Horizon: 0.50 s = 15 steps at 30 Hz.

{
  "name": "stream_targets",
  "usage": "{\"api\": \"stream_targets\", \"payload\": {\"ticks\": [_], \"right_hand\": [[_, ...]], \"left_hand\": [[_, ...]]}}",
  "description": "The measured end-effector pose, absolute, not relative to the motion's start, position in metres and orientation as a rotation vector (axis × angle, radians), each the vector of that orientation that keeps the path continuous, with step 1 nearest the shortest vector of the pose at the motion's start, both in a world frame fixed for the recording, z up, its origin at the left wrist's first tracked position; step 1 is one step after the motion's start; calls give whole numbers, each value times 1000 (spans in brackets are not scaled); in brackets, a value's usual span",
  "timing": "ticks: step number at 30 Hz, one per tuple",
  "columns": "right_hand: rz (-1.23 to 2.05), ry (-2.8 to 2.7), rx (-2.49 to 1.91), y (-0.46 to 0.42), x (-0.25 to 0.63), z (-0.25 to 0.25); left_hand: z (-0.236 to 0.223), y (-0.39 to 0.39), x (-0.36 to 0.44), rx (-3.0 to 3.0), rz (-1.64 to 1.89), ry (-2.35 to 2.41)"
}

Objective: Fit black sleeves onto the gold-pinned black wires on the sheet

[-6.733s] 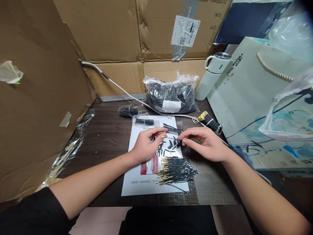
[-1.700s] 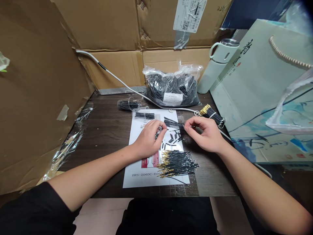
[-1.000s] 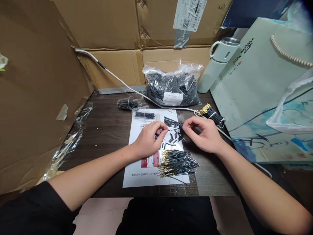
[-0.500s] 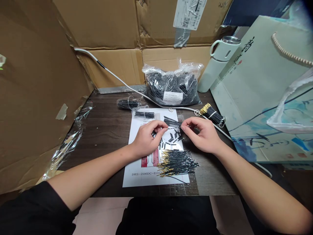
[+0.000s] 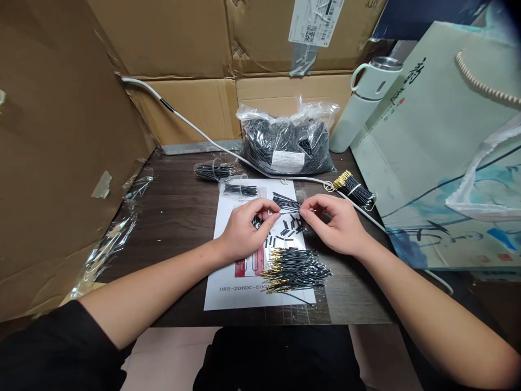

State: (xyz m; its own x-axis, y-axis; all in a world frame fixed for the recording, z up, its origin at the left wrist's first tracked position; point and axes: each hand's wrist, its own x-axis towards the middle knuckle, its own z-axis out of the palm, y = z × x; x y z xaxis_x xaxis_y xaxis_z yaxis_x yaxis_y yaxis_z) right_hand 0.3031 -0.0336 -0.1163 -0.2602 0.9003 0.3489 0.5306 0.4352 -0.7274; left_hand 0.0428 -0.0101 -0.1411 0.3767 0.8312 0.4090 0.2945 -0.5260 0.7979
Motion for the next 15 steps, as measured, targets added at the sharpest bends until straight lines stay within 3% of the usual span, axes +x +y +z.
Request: {"api": "stream_targets", "payload": {"ticks": [15], "right_hand": [[634, -1881, -1232, -31, 311, -110]], "left_hand": [[-138, -10, 42, 2160, 1107, 976]]}}
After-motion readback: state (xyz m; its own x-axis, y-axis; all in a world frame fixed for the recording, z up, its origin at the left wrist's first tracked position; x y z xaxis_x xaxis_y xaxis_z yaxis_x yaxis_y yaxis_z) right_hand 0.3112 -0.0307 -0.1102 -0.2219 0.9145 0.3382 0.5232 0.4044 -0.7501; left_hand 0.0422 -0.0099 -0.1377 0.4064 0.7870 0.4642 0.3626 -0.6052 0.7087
